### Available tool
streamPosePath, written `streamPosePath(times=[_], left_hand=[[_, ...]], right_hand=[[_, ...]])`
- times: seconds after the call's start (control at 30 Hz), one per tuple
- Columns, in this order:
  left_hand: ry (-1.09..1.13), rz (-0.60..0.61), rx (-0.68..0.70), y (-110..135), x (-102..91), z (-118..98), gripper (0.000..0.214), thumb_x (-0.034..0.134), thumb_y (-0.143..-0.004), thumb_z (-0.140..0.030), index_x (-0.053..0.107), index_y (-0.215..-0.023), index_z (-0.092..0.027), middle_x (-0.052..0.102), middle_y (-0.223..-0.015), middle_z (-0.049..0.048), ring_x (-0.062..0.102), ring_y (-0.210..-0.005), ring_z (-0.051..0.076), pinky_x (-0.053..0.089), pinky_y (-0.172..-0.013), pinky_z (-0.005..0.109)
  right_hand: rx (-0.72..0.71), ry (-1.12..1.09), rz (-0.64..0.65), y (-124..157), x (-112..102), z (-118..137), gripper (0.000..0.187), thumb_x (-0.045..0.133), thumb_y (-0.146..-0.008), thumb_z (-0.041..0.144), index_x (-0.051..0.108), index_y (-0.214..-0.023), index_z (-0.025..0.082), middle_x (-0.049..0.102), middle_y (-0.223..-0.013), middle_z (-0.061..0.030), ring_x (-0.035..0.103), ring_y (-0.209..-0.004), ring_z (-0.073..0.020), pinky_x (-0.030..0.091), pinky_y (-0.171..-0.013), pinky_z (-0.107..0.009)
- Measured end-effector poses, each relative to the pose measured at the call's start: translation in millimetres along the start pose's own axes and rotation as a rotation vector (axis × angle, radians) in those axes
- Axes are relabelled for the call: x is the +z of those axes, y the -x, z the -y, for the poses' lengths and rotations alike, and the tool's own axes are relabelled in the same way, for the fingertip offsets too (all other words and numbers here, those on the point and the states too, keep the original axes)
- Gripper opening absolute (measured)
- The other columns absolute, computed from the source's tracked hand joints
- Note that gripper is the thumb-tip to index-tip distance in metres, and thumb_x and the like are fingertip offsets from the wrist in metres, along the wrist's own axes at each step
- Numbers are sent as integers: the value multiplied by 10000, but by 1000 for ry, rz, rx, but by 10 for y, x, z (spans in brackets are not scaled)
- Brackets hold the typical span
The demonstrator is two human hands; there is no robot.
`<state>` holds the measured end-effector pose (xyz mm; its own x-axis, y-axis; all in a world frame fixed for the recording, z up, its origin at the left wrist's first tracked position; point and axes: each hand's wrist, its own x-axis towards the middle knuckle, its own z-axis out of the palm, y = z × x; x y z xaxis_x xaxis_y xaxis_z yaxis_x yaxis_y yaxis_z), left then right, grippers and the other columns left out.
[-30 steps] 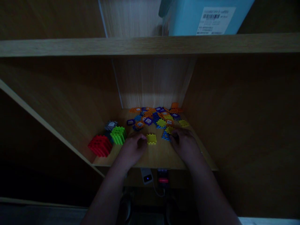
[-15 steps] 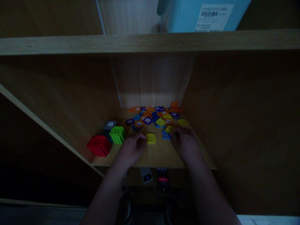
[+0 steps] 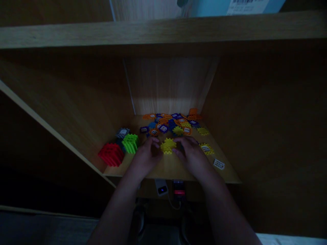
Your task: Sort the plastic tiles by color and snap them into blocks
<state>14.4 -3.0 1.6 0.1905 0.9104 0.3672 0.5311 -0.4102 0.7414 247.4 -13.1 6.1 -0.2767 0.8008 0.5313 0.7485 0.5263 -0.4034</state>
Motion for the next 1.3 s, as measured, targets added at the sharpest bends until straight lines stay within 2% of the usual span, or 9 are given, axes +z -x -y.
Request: streamPosePath(times=[0.23, 0.6, 0.93, 1.3], left_hand=[[11, 26, -6, 3, -8, -35, 379, 746, -849, -34, 633, -1157, -223, 736, -1095, 22, 723, -1052, 205, 537, -981, 343], [11, 33, 0, -4, -8, -59, 329, 725, -838, -18, 661, -1090, -219, 752, -1044, 12, 740, -1003, 200, 559, -941, 322], [-4, 38, -11, -6, -18, -96, 268, 712, -852, -38, 671, -1049, -215, 759, -999, 11, 749, -961, 205, 572, -900, 316], [-1, 55, -1, -1, -28, -88, 262, 698, -861, -46, 668, -1046, -228, 761, -1022, 18, 743, -977, 209, 573, -931, 336]], right_hand=[[-48, 2, 36, -4, 70, 31, 291, 699, -1008, 152, 649, -1292, 190, 759, -1272, -160, 682, -1224, -337, 570, -1063, -509], [-30, -11, 95, -21, 85, 59, 327, 725, -999, 184, 666, -1321, 190, 758, -1318, -163, 661, -1291, -340, 554, -1103, -516], [-53, -25, 98, -9, 112, 41, 322, 712, -1016, 212, 666, -1335, 212, 758, -1311, -143, 661, -1277, -344, 548, -1114, -535], [-43, -39, 112, 2, 83, 70, 341, 703, -1027, 218, 651, -1361, 173, 740, -1345, -159, 645, -1302, -342, 537, -1140, -548]])
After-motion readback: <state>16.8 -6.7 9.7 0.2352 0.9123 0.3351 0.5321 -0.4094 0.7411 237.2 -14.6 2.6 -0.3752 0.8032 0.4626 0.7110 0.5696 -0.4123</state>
